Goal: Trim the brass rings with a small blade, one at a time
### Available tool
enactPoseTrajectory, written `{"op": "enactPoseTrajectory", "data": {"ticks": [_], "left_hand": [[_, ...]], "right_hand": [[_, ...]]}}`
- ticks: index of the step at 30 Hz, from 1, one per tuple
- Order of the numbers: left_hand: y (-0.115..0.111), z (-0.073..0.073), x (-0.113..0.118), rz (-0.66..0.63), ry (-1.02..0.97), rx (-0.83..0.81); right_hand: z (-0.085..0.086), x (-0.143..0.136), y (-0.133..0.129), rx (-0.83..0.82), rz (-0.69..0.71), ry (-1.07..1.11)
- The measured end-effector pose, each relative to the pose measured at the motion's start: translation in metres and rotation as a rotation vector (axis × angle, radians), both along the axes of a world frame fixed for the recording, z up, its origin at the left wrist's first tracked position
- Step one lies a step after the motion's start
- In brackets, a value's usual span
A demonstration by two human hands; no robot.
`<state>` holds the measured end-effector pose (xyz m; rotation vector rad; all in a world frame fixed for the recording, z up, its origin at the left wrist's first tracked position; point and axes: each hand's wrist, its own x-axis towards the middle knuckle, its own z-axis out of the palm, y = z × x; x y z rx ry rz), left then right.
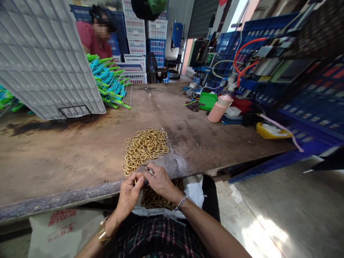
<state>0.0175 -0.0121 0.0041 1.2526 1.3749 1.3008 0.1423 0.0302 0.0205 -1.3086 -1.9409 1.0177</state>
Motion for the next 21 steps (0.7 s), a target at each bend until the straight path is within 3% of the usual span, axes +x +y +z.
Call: {"op": "enactPoseTrajectory", "data": {"ticks": [5, 8, 17, 21], "left_hand": [[-0.0031, -0.0002, 0.0021, -0.149, -0.329, -0.264], [-0.0039, -0.0021, 0.0016, -0.193, -0.469, -0.298], [-0.0044, 0.0004, 0.0002, -0.18, -0.521, -0.34], [-0.0044, -0.004, 0.001, -0.148, -0.515, -0.328]], "right_hand": [[-0.0055, -0.0001, 0.0012, -0.09, -0.006, 0.091], [-0.0045, 0.0007, 0.0006, -0.124, 0.006, 0.119], [-0.0033, -0.0008, 0.0017, -0.192, -0.013, 0.17], [-0.0057, 0.0032, -0.0002, -0.053, -0.024, -0.048]]}}
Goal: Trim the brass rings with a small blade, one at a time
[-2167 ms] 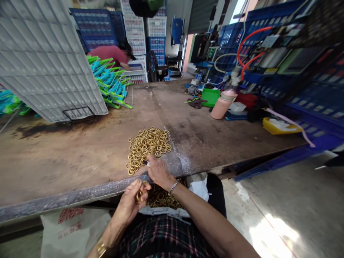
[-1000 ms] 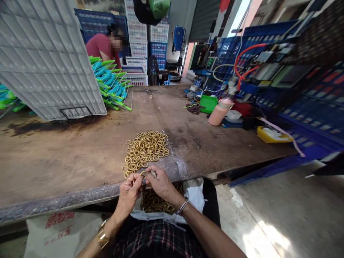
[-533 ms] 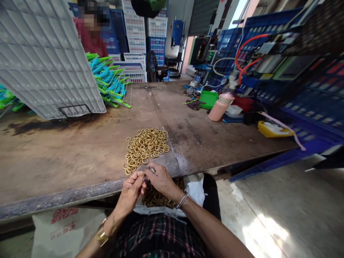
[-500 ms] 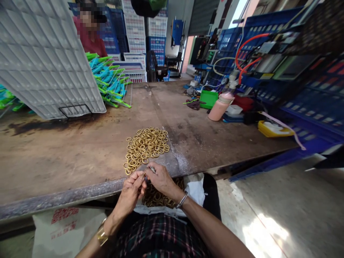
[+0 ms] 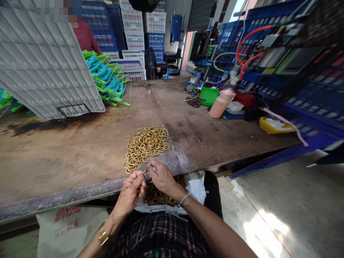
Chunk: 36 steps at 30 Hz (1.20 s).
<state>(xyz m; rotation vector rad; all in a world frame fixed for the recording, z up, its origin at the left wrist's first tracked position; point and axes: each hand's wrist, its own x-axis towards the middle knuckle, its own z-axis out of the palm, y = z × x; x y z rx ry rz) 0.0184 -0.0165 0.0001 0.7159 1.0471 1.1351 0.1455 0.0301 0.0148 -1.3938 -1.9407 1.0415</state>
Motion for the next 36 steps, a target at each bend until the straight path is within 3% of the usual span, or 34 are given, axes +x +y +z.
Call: {"op": "enactPoseTrajectory", "data": {"ticks": [4, 8, 14, 19, 26, 36], "left_hand": [[0.0, -0.003, 0.001, 0.011, 0.068, 0.025], [-0.001, -0.001, 0.0, 0.002, 0.138, 0.054], [-0.004, 0.002, -0.001, -0.003, 0.188, 0.068], [-0.012, 0.005, 0.002, -0.058, -0.027, 0.028], [-0.006, 0.0, -0.002, 0.037, -0.242, -0.129], [0.002, 0.001, -0.017, 0.066, -0.471, -0.245]], "right_hand": [[-0.005, 0.003, -0.006, 0.174, 0.138, -0.391], [-0.007, 0.001, -0.01, 0.19, 0.187, -0.577], [-0.009, -0.003, -0.004, 0.156, 0.153, -0.662], [-0.013, 0.001, 0.017, 0.201, 0.061, -0.662], [-0.02, -0.017, 0.045, 0.284, -0.015, -0.49], [-0.012, -0.034, 0.054, 0.168, -0.056, -0.625]]}}
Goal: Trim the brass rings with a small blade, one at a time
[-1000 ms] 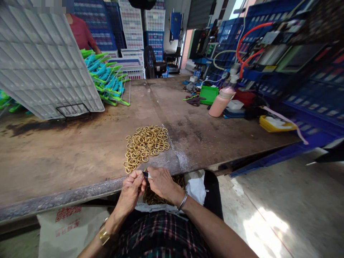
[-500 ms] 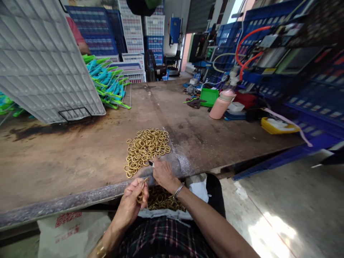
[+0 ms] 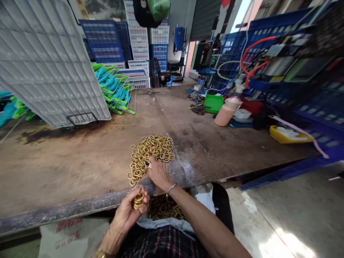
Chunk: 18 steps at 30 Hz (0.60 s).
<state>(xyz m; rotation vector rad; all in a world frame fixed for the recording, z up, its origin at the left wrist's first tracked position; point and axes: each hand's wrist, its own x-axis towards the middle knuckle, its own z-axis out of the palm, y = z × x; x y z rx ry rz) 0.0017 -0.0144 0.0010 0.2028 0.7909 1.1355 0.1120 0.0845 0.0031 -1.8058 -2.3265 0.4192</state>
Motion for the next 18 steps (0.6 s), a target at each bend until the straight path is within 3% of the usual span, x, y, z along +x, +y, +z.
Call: {"op": "enactPoseTrajectory", "data": {"ticks": [4, 11, 18], "left_hand": [[0.005, -0.003, -0.001, 0.032, -0.012, -0.015], [0.013, -0.001, 0.006, 0.174, 0.261, 0.11], [0.018, 0.0, 0.009, 0.09, 0.316, 0.121]], "right_hand": [[-0.004, 0.005, 0.002, -0.004, 0.009, 0.082], [-0.016, 0.02, -0.01, 0.082, 0.127, 0.41], [-0.001, 0.023, -0.033, 0.007, 0.187, 0.614]]}}
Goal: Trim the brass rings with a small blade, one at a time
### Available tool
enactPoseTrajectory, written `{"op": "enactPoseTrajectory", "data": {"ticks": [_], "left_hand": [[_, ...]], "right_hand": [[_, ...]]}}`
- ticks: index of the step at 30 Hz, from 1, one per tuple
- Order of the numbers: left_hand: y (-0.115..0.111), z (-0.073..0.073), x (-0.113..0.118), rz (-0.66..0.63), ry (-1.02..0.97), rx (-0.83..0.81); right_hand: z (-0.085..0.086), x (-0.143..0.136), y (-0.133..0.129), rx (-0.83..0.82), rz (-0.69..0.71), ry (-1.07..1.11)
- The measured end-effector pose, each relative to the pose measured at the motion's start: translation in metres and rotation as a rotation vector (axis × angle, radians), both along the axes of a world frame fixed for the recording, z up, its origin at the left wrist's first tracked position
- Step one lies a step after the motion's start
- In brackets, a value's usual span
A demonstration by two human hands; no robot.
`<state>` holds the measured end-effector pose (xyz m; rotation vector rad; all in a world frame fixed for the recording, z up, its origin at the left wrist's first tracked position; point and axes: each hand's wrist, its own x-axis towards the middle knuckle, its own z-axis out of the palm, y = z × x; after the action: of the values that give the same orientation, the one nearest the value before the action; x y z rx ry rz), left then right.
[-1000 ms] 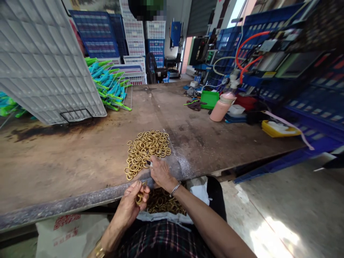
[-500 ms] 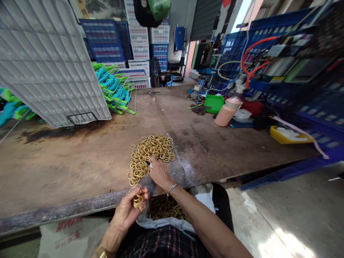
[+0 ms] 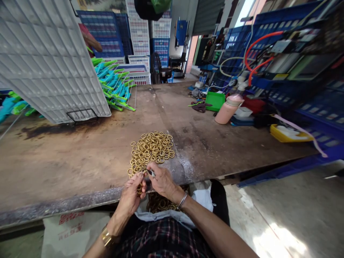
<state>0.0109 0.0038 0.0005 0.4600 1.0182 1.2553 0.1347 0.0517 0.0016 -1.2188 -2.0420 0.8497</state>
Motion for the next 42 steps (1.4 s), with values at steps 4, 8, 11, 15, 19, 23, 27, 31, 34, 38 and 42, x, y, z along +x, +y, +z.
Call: {"op": "enactPoseTrajectory", "data": {"ticks": [4, 8, 11, 15, 19, 23, 27, 31, 34, 38, 42], "left_hand": [[-0.001, 0.0, -0.001, 0.008, 0.053, 0.03], [-0.003, 0.002, -0.001, -0.061, 0.142, 0.064], [-0.004, 0.004, 0.0, -0.115, 0.13, 0.063], [-0.006, 0.006, 0.0, -0.13, 0.117, 0.073], [-0.007, 0.007, 0.001, -0.096, 0.111, 0.079], [-0.007, 0.005, 0.002, -0.07, 0.142, 0.098], [-0.009, 0.003, 0.002, -0.086, 0.207, 0.124], [-0.011, 0.001, 0.001, -0.092, 0.251, 0.131], [-0.011, -0.002, 0.0, -0.094, 0.284, 0.143], [-0.011, -0.006, -0.002, -0.099, 0.286, 0.14], [-0.019, 0.0, -0.001, -0.132, 0.269, 0.109]], "right_hand": [[0.011, -0.004, -0.004, -0.178, 0.009, 0.126], [0.012, -0.006, -0.003, -0.231, -0.024, 0.146], [0.01, -0.007, -0.003, -0.245, -0.015, 0.151], [0.009, -0.005, -0.003, -0.292, 0.003, 0.193], [0.007, -0.001, -0.003, -0.163, -0.04, 0.023], [0.003, 0.002, -0.008, -0.001, 0.04, -0.28], [0.007, 0.002, -0.012, 0.028, 0.081, -0.48], [0.012, 0.001, -0.013, 0.023, 0.096, -0.561], [0.012, -0.001, -0.013, -0.006, 0.095, -0.605], [0.01, -0.004, -0.016, -0.015, 0.081, -0.64], [0.006, -0.001, -0.011, -0.016, 0.042, -0.684]]}}
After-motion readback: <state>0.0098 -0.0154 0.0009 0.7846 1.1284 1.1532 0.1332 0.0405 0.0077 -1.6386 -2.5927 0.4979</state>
